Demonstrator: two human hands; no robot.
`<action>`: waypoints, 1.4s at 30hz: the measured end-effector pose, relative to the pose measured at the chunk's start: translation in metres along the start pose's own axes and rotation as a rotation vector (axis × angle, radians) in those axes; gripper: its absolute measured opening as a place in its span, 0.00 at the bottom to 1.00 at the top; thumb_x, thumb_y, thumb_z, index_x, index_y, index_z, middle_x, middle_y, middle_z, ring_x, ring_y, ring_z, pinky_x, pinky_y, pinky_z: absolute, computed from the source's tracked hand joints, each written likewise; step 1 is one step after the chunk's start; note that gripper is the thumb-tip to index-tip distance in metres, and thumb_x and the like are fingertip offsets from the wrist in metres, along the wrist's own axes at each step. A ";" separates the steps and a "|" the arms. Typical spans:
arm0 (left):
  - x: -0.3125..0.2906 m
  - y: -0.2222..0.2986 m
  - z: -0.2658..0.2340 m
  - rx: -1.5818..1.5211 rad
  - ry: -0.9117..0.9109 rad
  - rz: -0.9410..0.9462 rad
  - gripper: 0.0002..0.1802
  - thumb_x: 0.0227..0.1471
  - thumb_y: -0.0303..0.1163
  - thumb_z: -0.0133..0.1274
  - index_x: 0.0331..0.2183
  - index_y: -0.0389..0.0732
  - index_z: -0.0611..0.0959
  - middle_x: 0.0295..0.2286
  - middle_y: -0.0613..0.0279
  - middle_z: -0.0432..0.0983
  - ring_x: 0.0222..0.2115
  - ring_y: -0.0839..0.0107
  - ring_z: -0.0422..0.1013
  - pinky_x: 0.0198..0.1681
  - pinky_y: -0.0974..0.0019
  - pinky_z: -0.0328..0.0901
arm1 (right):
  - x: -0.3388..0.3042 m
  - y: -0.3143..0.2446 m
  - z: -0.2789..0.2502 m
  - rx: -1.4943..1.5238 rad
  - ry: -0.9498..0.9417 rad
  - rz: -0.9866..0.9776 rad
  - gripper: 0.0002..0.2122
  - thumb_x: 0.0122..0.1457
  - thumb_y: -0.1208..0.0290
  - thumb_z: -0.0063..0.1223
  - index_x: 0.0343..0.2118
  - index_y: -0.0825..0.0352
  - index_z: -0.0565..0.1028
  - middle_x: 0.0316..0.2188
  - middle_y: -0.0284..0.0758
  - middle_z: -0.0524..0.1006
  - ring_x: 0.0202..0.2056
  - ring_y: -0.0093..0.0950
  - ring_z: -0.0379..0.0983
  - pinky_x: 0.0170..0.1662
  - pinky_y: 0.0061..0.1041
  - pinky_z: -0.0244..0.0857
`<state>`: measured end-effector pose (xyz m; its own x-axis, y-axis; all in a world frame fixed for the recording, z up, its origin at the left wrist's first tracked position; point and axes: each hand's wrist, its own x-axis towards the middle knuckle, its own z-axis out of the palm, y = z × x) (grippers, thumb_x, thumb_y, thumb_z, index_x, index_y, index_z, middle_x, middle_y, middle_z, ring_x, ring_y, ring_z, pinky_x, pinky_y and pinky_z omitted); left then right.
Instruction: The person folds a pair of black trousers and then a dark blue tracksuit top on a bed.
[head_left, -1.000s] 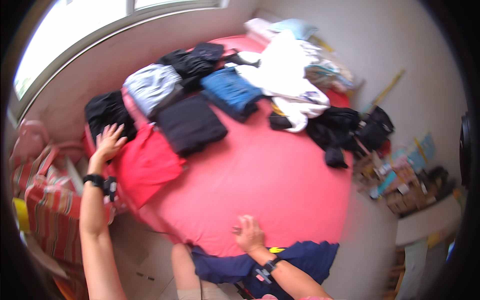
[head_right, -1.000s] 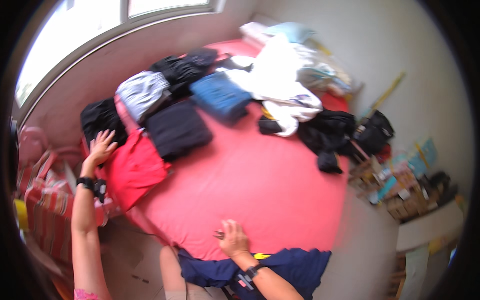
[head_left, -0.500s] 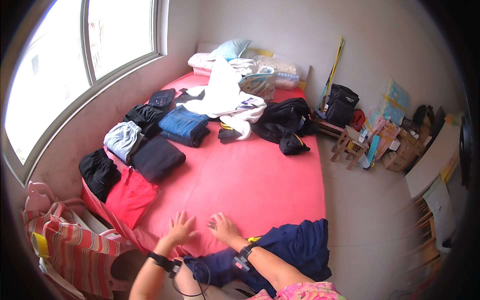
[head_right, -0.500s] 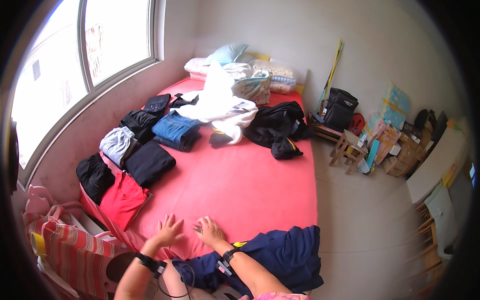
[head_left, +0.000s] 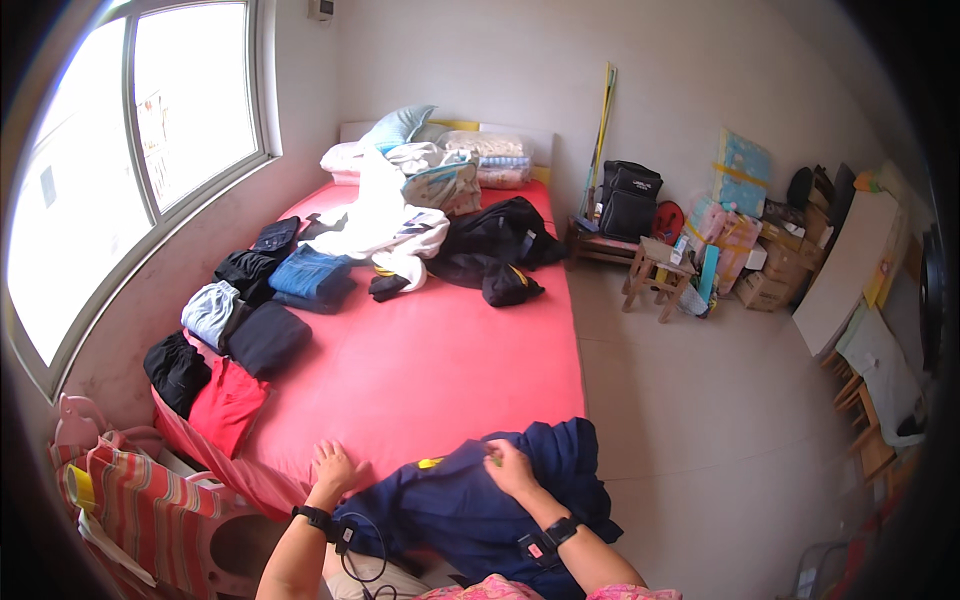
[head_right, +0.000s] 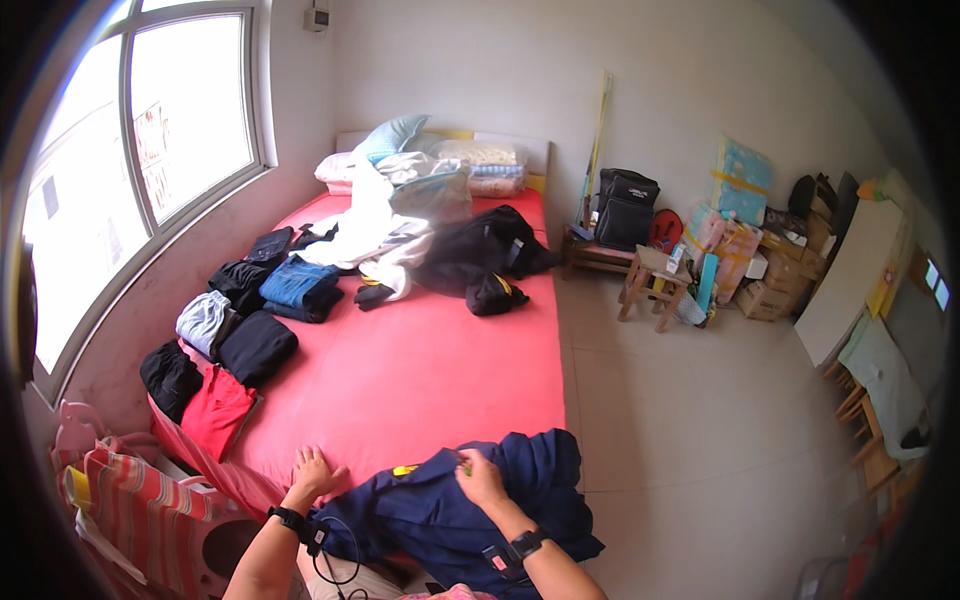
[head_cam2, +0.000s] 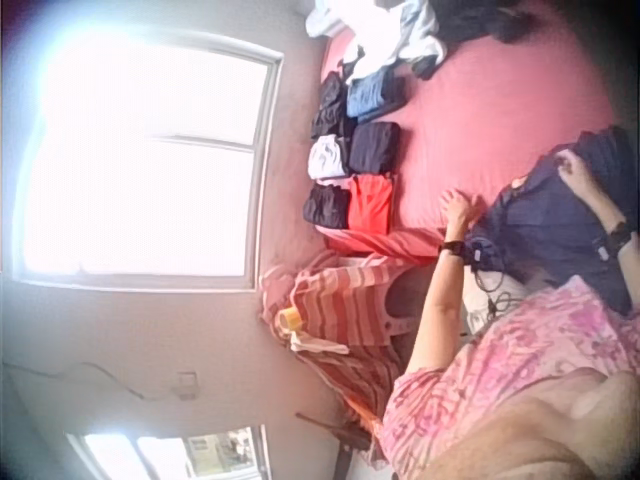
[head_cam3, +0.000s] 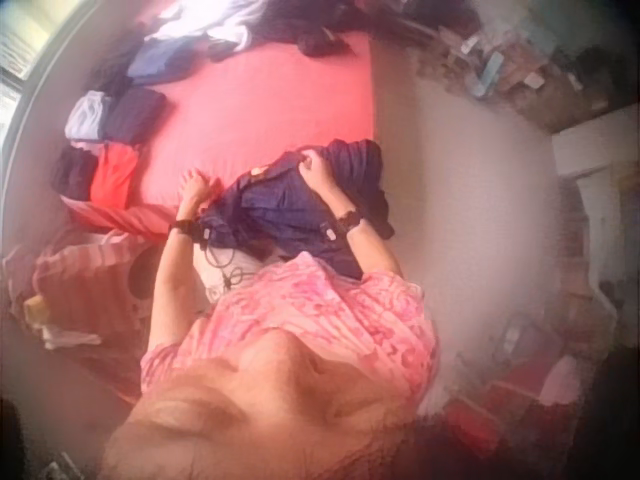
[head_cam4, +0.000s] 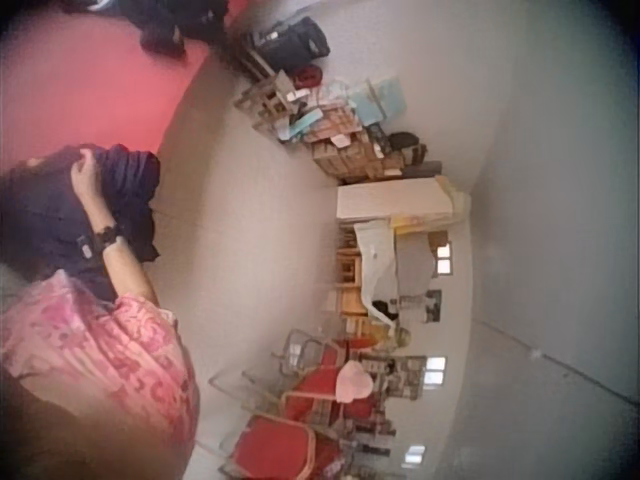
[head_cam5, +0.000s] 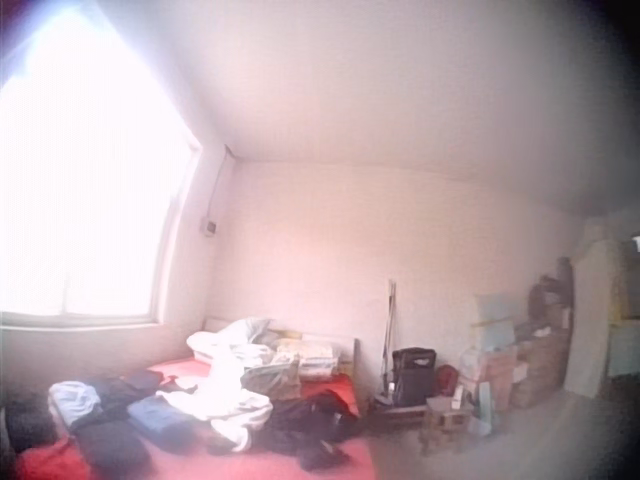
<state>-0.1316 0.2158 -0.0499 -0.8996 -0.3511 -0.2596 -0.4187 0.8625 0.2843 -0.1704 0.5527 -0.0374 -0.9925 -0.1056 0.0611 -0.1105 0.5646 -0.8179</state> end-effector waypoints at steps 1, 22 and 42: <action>-0.004 0.010 0.004 0.035 0.000 -0.021 0.54 0.43 0.59 0.51 0.58 0.29 0.51 0.58 0.33 0.42 0.60 0.41 0.37 0.60 0.41 0.40 | -0.008 0.012 -0.015 -0.019 0.054 0.015 0.14 0.49 0.74 0.54 0.40 0.64 0.71 0.33 0.40 0.77 0.36 0.36 0.75 0.40 0.31 0.68; 0.031 0.030 -0.039 0.078 -0.209 -0.032 0.63 0.33 0.72 0.51 0.62 0.51 0.43 0.61 0.43 0.27 0.61 0.43 0.24 0.54 0.26 0.28 | 0.149 0.050 -0.048 -0.126 0.078 -0.176 0.27 0.49 0.67 0.59 0.52 0.69 0.62 0.45 0.50 0.68 0.49 0.45 0.64 0.51 0.37 0.60; 0.034 0.012 -0.014 -0.034 -0.231 -0.064 0.65 0.30 0.75 0.50 0.62 0.52 0.45 0.60 0.41 0.20 0.59 0.42 0.14 0.52 0.26 0.21 | 0.433 0.038 -0.003 -0.343 0.194 0.254 0.19 0.39 0.65 0.67 0.33 0.64 0.71 0.50 0.54 0.62 0.46 0.43 0.67 0.47 0.37 0.65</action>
<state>-0.1687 0.2089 -0.0427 -0.8204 -0.3089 -0.4811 -0.4817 0.8267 0.2906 -0.6042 0.5308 -0.0407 -0.9781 0.2076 0.0161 0.1590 0.7944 -0.5862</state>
